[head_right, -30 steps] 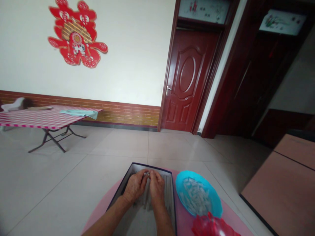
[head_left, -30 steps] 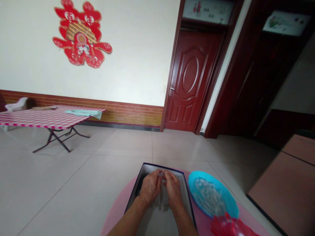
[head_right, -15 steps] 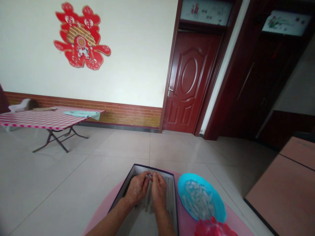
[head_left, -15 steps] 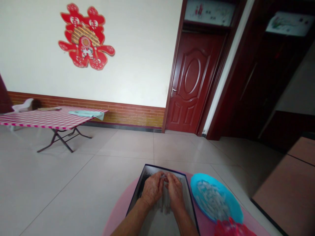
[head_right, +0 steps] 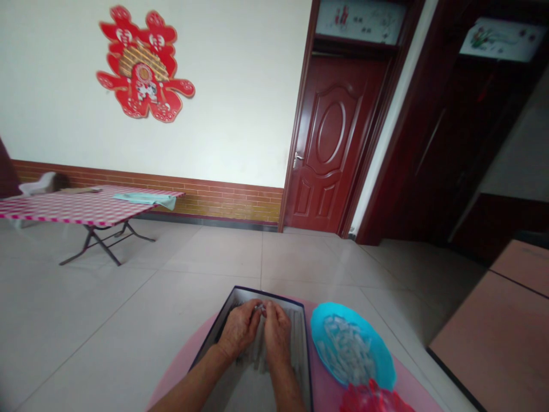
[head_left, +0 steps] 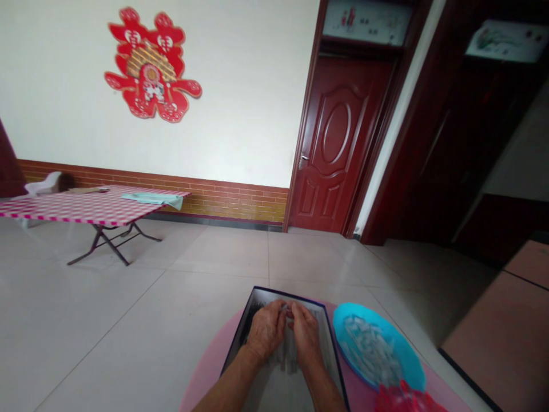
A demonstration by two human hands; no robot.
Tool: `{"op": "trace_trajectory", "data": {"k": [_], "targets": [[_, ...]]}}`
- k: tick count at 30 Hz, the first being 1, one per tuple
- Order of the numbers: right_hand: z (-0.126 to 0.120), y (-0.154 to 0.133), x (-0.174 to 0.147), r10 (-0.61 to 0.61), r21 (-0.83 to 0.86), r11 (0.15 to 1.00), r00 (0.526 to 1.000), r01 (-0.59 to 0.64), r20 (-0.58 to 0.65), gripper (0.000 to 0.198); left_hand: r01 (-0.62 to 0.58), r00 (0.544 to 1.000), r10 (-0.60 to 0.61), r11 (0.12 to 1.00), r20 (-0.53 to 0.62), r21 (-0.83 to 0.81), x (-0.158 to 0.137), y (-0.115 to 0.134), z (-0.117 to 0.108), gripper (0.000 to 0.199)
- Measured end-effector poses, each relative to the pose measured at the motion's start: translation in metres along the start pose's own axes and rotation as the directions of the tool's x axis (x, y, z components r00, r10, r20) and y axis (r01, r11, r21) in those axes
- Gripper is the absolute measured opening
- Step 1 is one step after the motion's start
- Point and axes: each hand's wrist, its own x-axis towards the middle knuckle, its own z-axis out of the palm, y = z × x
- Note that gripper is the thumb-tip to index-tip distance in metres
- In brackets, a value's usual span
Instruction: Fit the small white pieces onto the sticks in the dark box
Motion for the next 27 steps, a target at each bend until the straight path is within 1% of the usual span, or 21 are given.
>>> {"op": "trace_trajectory", "data": {"k": [4, 9, 11, 13, 16, 20, 23, 25, 27], "targets": [[0.0, 0.003, 0.002, 0.0, 0.0, 1.0, 1.0, 0.0, 0.008, 0.038, 0.005, 1.0, -0.004, 1.0, -0.01, 0.015, 0.0, 0.001, 0.0, 0.025], [0.0, 0.002, 0.0, -0.032, -0.018, 0.999, 0.999, 0.032, 0.013, 0.037, -0.013, 1.0, 0.014, 1.0, -0.017, 0.015, 0.001, -0.001, 0.001, 0.025], [0.001, -0.001, -0.001, -0.052, -0.031, 0.998, 0.999, 0.051, -0.008, 0.038, -0.016, 0.999, 0.017, 1.0, -0.038, 0.02, 0.001, -0.003, 0.002, 0.026], [0.001, -0.004, 0.0, -0.074, -0.042, 0.996, 0.996, 0.072, -0.055, 0.038, -0.009, 0.998, 0.011, 0.999, -0.065, 0.036, 0.001, -0.005, 0.004, 0.026], [0.0, -0.011, 0.007, -0.099, -0.077, 0.993, 0.99, 0.091, -0.103, 0.038, -0.008, 0.996, 0.014, 0.998, -0.094, 0.062, 0.002, -0.007, 0.004, 0.026], [-0.007, -0.022, 0.026, -0.135, -0.189, 0.975, 0.986, 0.116, -0.093, 0.037, -0.031, 0.992, 0.041, 0.996, -0.123, 0.079, 0.002, -0.006, 0.002, 0.026], [-0.026, -0.03, 0.046, -0.201, -0.354, 0.922, 0.976, 0.159, -0.085, 0.044, -0.026, 0.992, 0.035, 0.997, -0.122, 0.078, 0.003, -0.004, 0.001, 0.026], [-0.049, -0.036, 0.059, -0.235, -0.454, 0.873, 0.969, 0.177, -0.073, 0.043, -0.02, 0.993, 0.029, 0.997, -0.117, 0.074, 0.003, -0.004, 0.002, 0.026], [-0.081, -0.04, 0.07, -0.257, -0.535, 0.824, 0.964, 0.185, -0.062, 0.034, -0.026, 0.992, 0.034, 0.997, -0.118, 0.071, 0.003, -0.004, 0.004, 0.026]]}}
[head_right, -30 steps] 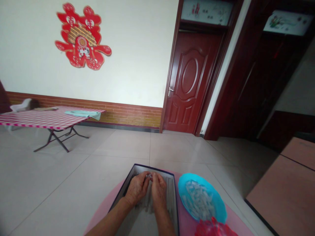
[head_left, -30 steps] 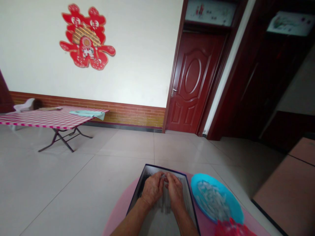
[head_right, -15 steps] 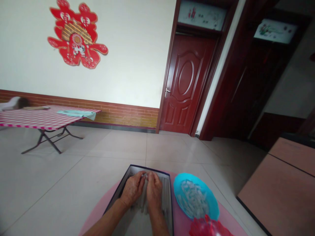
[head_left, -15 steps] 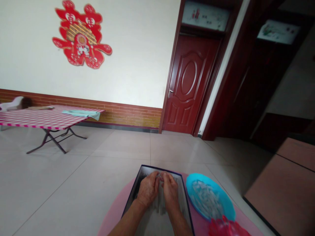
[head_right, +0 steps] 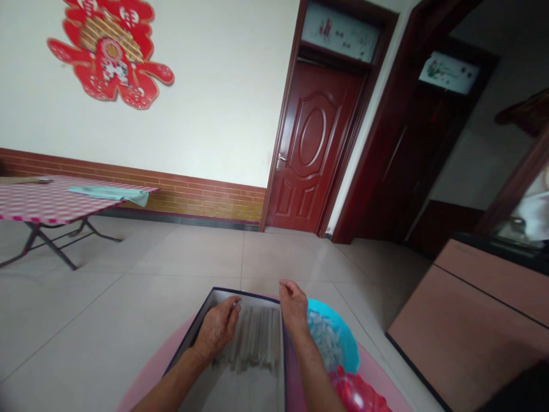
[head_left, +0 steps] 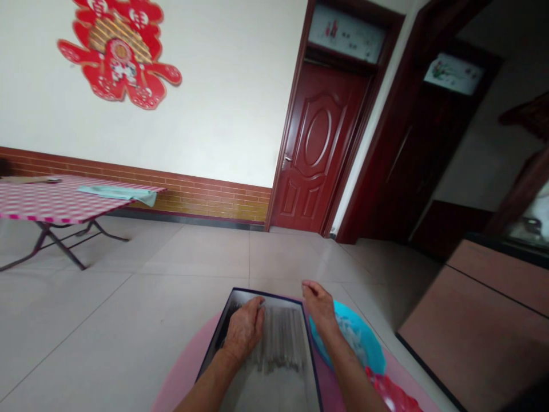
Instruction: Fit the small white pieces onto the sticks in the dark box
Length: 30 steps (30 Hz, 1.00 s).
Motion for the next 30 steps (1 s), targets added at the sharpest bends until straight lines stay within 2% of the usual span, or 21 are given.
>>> {"op": "trace_trajectory", "data": {"k": [3, 5, 9, 15, 20, 25, 30], "targets": [[-0.044, 0.029, 0.014, -0.028, -0.188, 0.982, 0.999, 0.031, 0.018, 0.019, -0.017, 1.0, 0.016, 1.0, -0.016, -0.009, -0.001, -0.001, 0.003, 0.027], [-0.069, 0.049, 0.018, -0.035, -0.319, 0.947, 0.998, 0.05, 0.053, 0.019, -0.02, 1.0, 0.02, 1.0, -0.018, -0.018, -0.001, -0.001, 0.004, 0.027], [-0.095, 0.081, 0.019, -0.071, -0.495, 0.856, 0.982, 0.15, 0.175, 0.025, -0.034, 0.999, 0.034, 0.999, -0.002, -0.026, -0.002, -0.002, 0.003, 0.025], [-0.092, 0.091, 0.017, -0.095, -0.64, 0.695, 0.924, 0.328, 0.371, 0.034, -0.039, 0.999, 0.04, 0.999, 0.012, -0.008, -0.002, -0.002, 0.001, 0.024], [-0.086, 0.09, 0.016, -0.028, -0.766, 0.549, 0.923, 0.334, 0.383, 0.034, -0.066, 0.998, 0.066, 0.998, 0.01, -0.001, -0.003, -0.002, 0.001, 0.023], [-0.087, 0.09, 0.016, 0.025, -0.814, 0.473, 0.918, 0.337, 0.395, 0.034, -0.085, 0.996, 0.085, 0.996, -0.001, 0.017, -0.004, -0.004, 0.003, 0.026], [-0.091, 0.089, 0.013, 0.039, -0.822, 0.448, 0.911, 0.35, 0.41, 0.03, -0.1, 0.994, 0.099, 0.995, 0.053, 0.017, -0.003, -0.006, 0.002, 0.033]]}}
